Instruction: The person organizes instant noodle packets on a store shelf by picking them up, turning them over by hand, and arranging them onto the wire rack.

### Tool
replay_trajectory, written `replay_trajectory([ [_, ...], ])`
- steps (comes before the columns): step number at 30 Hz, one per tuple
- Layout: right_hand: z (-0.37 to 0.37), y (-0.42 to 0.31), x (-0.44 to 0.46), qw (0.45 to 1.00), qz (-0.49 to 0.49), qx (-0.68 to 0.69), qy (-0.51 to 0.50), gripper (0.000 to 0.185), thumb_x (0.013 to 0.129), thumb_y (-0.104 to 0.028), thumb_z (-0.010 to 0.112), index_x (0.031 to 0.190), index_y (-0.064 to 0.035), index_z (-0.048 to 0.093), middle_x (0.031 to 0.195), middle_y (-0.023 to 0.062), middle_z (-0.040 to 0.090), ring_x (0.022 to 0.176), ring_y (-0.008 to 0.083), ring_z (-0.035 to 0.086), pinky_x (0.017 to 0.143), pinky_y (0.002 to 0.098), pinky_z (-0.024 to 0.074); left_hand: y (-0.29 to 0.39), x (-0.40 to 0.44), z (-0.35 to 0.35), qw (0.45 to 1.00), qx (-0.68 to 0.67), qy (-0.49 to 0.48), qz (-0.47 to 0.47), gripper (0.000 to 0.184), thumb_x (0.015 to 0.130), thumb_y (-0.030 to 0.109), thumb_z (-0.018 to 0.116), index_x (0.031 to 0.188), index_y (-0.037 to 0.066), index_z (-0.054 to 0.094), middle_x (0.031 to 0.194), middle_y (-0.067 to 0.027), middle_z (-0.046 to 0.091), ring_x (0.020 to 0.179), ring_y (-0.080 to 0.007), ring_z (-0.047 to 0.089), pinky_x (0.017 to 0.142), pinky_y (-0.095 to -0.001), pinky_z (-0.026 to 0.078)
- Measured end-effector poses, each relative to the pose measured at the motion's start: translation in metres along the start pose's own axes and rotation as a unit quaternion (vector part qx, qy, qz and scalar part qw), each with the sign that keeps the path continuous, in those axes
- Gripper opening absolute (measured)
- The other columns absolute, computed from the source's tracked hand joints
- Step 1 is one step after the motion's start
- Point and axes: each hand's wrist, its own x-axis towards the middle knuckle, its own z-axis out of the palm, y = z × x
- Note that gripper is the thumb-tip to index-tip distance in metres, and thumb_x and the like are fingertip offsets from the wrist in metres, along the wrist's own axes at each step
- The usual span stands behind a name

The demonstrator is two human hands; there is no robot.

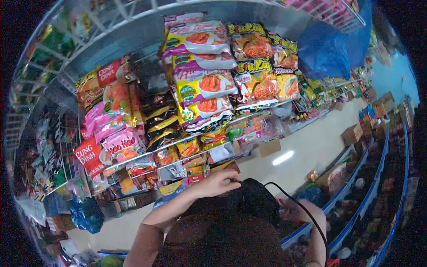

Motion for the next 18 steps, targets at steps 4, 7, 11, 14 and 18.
replay_trajectory([
  [4,-0.028,0.028,0.074,0.958,-0.056,0.229,0.161,0.032,0.079,-0.015,0.058,0.109,-0.0026,0.054,0.085,0.0043,0.061,0.074,0.0134,0.056,0.067,0.0233,0.0442,-0.029,-0.013,0.009,0.998,-0.005,0.03,0.047,0.028,0.086,0.022,0.052,0.106,0.002,0.051,0.098,-0.0097,0.055,0.093,-0.0171,0.053,0.08,-0.0286,0.042],
  [7,0.01,0.056,0.157,0.922,-0.089,0.337,0.17,0.031,0.087,-0.019,0.049,0.115,-0.0047,0.048,0.093,0.0053,0.058,0.081,0.0132,0.055,0.071,0.0253,0.0439,-0.075,-0.04,0.014,0.996,0.001,0.092,-0.017,0.032,0.086,0.025,0.052,0.11,0.003,0.05,0.096,-0.0101,0.057,0.092,-0.0197,0.056,0.079,-0.031,0.044],
  [11,0.053,-0.008,0.189,0.902,-0.11,0.415,-0.039,0.031,0.088,-0.024,0.049,0.113,-0.0062,0.051,0.098,0.0067,0.058,0.085,0.0125,0.054,0.075,0.0249,0.043,-0.185,-0.109,0.026,0.938,0.175,0.231,-0.191,0.031,0.083,0.028,0.051,0.107,0.009,0.052,0.092,-0.0149,0.06,0.085,-0.0281,0.058,0.073,-0.0372,0.046],
  [14,0.075,-0.009,0.199,0.897,-0.12,0.408,-0.12,0.042,0.088,-0.039,0.045,0.113,-0.0068,0.052,0.101,0.01,0.056,0.089,0.0164,0.055,0.078,0.0296,0.0432,-0.262,-0.201,0.057,0.88,0.238,0.287,-0.296,0.03,0.078,0.028,0.051,0.102,0.01,0.054,0.09,-0.018,0.06,0.079,-0.0324,0.059,0.066,-0.0427,0.046],
  [18,0.087,0.015,0.212,0.92,-0.124,0.287,-0.236,0.041,0.088,-0.039,0.045,0.113,-0.0069,0.052,0.102,0.0099,0.056,0.089,0.0167,0.055,0.078,0.0299,0.0431,-0.45,-0.366,0.188,0.762,0.473,0.409,-0.168,0.02,0.07,0.019,0.057,0.078,0.002,0.062,0.087,-0.0169,0.06,0.077,-0.0284,0.06,0.064,-0.0438,0.046],
])
